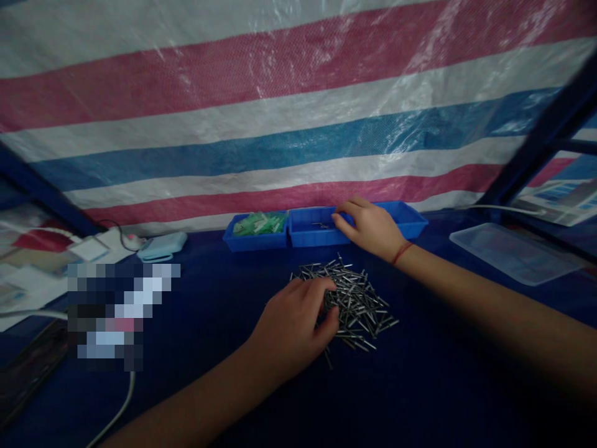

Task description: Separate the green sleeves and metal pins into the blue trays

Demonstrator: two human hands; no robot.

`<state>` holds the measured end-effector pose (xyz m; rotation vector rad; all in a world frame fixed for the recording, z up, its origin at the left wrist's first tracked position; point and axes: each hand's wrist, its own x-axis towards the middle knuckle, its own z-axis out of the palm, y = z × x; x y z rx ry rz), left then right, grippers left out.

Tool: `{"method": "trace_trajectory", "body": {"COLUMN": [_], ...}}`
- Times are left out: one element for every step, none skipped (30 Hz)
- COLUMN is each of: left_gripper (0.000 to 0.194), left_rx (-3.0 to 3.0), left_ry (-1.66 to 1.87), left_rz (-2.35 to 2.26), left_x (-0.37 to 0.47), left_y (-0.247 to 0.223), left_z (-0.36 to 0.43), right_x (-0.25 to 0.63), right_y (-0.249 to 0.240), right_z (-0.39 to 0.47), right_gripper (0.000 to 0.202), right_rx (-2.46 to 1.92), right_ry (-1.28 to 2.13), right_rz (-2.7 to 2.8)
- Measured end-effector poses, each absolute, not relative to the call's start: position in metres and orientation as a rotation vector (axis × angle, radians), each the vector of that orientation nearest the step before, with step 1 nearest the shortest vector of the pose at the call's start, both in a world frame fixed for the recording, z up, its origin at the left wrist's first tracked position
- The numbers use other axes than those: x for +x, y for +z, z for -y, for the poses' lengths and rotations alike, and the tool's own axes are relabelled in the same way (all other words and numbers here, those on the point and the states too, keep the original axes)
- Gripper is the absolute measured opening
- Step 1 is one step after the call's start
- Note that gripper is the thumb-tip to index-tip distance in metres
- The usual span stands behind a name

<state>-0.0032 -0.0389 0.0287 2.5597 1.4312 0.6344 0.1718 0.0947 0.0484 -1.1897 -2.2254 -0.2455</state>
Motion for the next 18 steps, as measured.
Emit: {"method": "trace_trajectory", "body": {"left_gripper": [0.019,0.017,0.015,0.015,0.014,0.014,0.014,0.014,0.015,0.014,0.014,0.013,0.011,0.01,0.009,0.007,0.006,0.007], "left_rx": [2.586,2.606,2.618,2.622,2.621,2.615,2.606,2.597,2.589,2.585,2.585,2.59,2.597,2.609,2.625,2.646,2.673,2.704], "left_ry": [0.657,0.671,0.677,0.674,0.666,0.657,0.647,0.637,0.625,0.61,0.59,0.569,0.547,0.524,0.5,0.472,0.441,0.404], "left_rz": [-1.429,-1.431,-1.44,-1.452,-1.463,-1.474,-1.485,-1.496,-1.505,-1.508,-1.506,-1.497,-1.479,-1.449,-1.408,-1.355,-1.298,-1.248], "left_x": [-0.005,-0.007,-0.01,-0.013,-0.017,-0.02,-0.023,-0.026,-0.028,-0.029,-0.03,-0.03,-0.029,-0.028,-0.027,-0.026,-0.025,-0.023], "left_y": [0.029,0.03,0.031,0.031,0.032,0.032,0.032,0.032,0.032,0.032,0.032,0.032,0.033,0.033,0.034,0.034,0.034,0.035], "left_z": [0.037,0.035,0.033,0.03,0.028,0.025,0.023,0.021,0.019,0.018,0.017,0.017,0.017,0.017,0.017,0.018,0.019,0.02], "right_x": [0.172,0.172,0.174,0.177,0.181,0.185,0.19,0.195,0.2,0.204,0.206,0.207,0.207,0.206,0.205,0.203,0.201,0.199], "right_y": [0.046,0.044,0.041,0.039,0.036,0.034,0.031,0.028,0.025,0.022,0.02,0.018,0.017,0.016,0.015,0.015,0.014,0.013], "right_z": [-0.091,-0.085,-0.077,-0.069,-0.059,-0.05,-0.042,-0.035,-0.029,-0.024,-0.021,-0.019,-0.018,-0.018,-0.017,-0.017,-0.017,-0.017], "right_gripper": [0.028,0.028,0.028,0.027,0.026,0.025,0.025,0.025,0.024,0.024,0.023,0.022,0.022,0.022,0.022,0.021,0.02,0.02], "right_rx": [-1.183,-1.166,-1.143,-1.116,-1.091,-1.072,-1.064,-1.059,-1.052,-1.041,-1.027,-1.011,-0.992,-0.972,-0.951,-0.93,-0.911,-0.894], "right_ry": [-0.218,-0.179,-0.13,-0.075,-0.019,0.033,0.083,0.13,0.171,0.206,0.236,0.26,0.279,0.293,0.306,0.315,0.328,0.344], "right_rz": [2.222,2.219,2.226,2.238,2.256,2.279,2.297,2.307,2.313,2.317,2.319,2.321,2.322,2.321,2.32,2.322,2.329,2.336]}}
